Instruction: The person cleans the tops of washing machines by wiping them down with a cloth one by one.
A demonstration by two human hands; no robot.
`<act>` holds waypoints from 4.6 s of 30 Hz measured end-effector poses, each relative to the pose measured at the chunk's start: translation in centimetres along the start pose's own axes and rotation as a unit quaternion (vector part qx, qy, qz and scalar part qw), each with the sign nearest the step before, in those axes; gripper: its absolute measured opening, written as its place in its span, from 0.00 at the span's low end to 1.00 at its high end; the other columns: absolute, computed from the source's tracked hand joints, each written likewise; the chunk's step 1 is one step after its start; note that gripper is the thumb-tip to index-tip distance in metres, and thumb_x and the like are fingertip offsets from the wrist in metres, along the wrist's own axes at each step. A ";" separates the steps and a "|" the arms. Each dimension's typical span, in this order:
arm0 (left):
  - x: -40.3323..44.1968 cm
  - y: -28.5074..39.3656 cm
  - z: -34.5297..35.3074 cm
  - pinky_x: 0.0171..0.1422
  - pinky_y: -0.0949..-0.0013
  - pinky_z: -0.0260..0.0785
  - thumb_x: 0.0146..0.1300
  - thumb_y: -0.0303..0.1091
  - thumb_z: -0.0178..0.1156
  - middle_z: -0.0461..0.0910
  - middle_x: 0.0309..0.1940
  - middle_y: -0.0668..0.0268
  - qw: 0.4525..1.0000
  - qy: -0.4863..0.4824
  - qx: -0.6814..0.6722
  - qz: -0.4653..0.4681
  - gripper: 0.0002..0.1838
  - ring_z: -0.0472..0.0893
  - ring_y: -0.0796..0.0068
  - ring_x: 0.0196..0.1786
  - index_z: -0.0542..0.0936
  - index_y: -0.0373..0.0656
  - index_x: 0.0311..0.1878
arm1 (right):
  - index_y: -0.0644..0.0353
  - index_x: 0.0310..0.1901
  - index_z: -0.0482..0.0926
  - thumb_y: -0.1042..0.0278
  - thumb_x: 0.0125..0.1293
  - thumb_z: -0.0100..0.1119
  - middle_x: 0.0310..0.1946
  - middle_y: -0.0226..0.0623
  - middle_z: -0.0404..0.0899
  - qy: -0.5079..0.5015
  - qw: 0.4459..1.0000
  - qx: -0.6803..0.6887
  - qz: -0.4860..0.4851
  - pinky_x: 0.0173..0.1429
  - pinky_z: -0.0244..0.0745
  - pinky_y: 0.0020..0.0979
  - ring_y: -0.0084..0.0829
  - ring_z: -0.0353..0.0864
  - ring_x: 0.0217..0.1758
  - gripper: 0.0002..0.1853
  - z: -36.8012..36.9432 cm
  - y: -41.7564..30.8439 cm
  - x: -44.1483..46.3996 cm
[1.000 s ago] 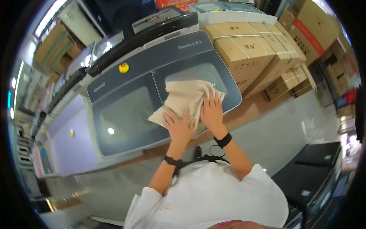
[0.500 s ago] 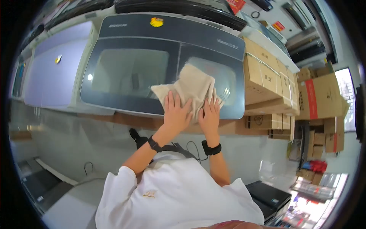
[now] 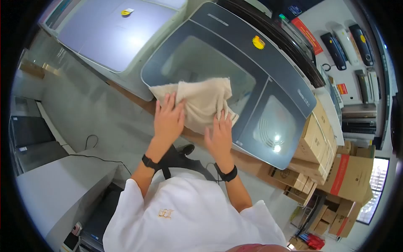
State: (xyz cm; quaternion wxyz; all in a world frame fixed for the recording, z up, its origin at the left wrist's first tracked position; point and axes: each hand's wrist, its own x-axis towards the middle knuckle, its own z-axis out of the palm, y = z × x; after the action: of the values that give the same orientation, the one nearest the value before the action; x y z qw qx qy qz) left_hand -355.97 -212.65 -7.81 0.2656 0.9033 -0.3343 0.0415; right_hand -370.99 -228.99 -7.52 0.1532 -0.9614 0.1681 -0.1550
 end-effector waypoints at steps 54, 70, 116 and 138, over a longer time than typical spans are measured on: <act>1.4 3.0 5.5 0.85 0.29 0.44 0.66 0.41 0.65 0.68 0.80 0.56 0.992 0.125 -0.009 0.001 0.26 0.63 0.40 0.81 0.83 0.55 0.69 | 0.66 0.63 0.82 0.84 0.61 0.58 0.72 0.52 0.76 -0.029 0.994 0.047 -0.092 0.82 0.62 0.56 0.62 0.67 0.80 0.26 -0.2 0.3 -0.1; -6.3 14.0 8.2 0.84 0.30 0.50 0.67 0.43 0.68 0.64 0.82 0.53 0.996 0.084 -0.028 -0.019 0.30 0.61 0.37 0.82 0.79 0.54 0.73 | 0.66 0.65 0.81 0.82 0.65 0.54 0.72 0.54 0.76 -0.060 0.994 0.061 -0.070 0.83 0.61 0.51 0.60 0.66 0.81 0.26 -6.3 9.9 -6.4; -9.2 24.4 10.5 0.81 0.31 0.56 0.70 0.50 0.66 0.71 0.72 0.42 0.925 -0.127 0.005 0.358 0.34 0.65 0.25 0.76 0.77 0.46 0.76 | 0.62 0.65 0.80 0.79 0.64 0.62 0.72 0.48 0.76 0.155 0.983 -0.028 0.099 0.82 0.66 0.49 0.52 0.70 0.80 0.25 -12.6 23.0 -20.2; -6.1 27.8 12.5 0.82 0.20 0.44 0.68 0.53 0.70 0.49 0.86 0.39 0.902 -0.209 0.136 0.351 0.48 0.48 0.19 0.84 0.58 0.65 0.88 | 0.58 0.58 0.85 0.69 0.66 0.63 0.67 0.45 0.80 0.309 0.928 -0.068 0.196 0.83 0.62 0.50 0.49 0.73 0.76 0.19 -12.5 27.0 -18.8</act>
State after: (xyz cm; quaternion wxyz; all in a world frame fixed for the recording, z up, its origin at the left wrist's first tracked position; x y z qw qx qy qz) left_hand -379.40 -233.17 -7.49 0.0328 0.7423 -0.6691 -0.0128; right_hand -399.62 -249.23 -10.20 0.0553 -0.8215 0.4029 -0.3997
